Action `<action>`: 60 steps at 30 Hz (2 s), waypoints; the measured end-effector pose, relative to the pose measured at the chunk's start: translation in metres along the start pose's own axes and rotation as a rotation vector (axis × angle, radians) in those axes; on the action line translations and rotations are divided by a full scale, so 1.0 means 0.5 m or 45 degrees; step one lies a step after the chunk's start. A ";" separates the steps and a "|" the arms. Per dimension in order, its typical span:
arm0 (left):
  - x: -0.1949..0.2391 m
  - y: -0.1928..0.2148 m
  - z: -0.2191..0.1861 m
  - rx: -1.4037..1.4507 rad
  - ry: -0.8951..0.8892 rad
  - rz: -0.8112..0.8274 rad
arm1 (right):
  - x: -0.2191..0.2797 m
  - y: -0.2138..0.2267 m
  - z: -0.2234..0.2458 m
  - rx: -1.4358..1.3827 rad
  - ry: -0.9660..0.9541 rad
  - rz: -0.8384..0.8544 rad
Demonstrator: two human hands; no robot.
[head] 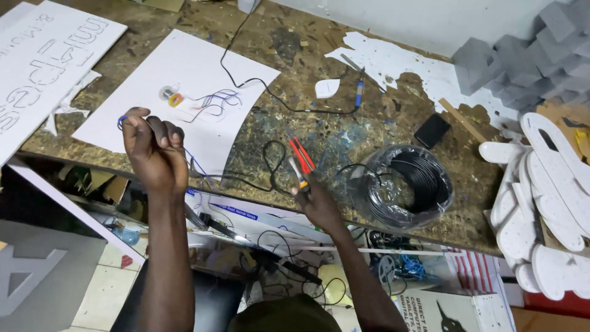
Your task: Wiring electrical components for a sign, including stripping insulation and connecting wires using hand tools.
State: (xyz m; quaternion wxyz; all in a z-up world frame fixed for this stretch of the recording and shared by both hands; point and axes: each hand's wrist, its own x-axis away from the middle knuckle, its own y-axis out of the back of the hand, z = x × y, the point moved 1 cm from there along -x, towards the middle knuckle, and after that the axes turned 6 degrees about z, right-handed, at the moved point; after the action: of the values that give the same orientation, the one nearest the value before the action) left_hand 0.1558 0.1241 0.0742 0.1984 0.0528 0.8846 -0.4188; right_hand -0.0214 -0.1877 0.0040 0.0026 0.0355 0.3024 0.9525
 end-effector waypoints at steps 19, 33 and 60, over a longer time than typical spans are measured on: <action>0.117 0.233 -0.165 0.052 -0.045 -0.191 | -0.147 -0.152 -0.155 0.671 0.099 0.178; 0.564 0.244 0.246 -0.571 0.422 -1.076 | -0.015 -0.097 -0.093 -0.688 0.254 -0.278; 0.287 -0.135 0.356 -0.336 0.432 0.249 | 0.090 0.029 -0.138 -1.027 0.232 0.408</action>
State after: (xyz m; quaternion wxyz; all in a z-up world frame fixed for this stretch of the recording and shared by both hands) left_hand 0.0615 -0.0652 -0.0355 0.0916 0.1816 0.9430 -0.2632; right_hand -0.0708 -0.2382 -0.0411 -0.1580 -0.0062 -0.1038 0.9819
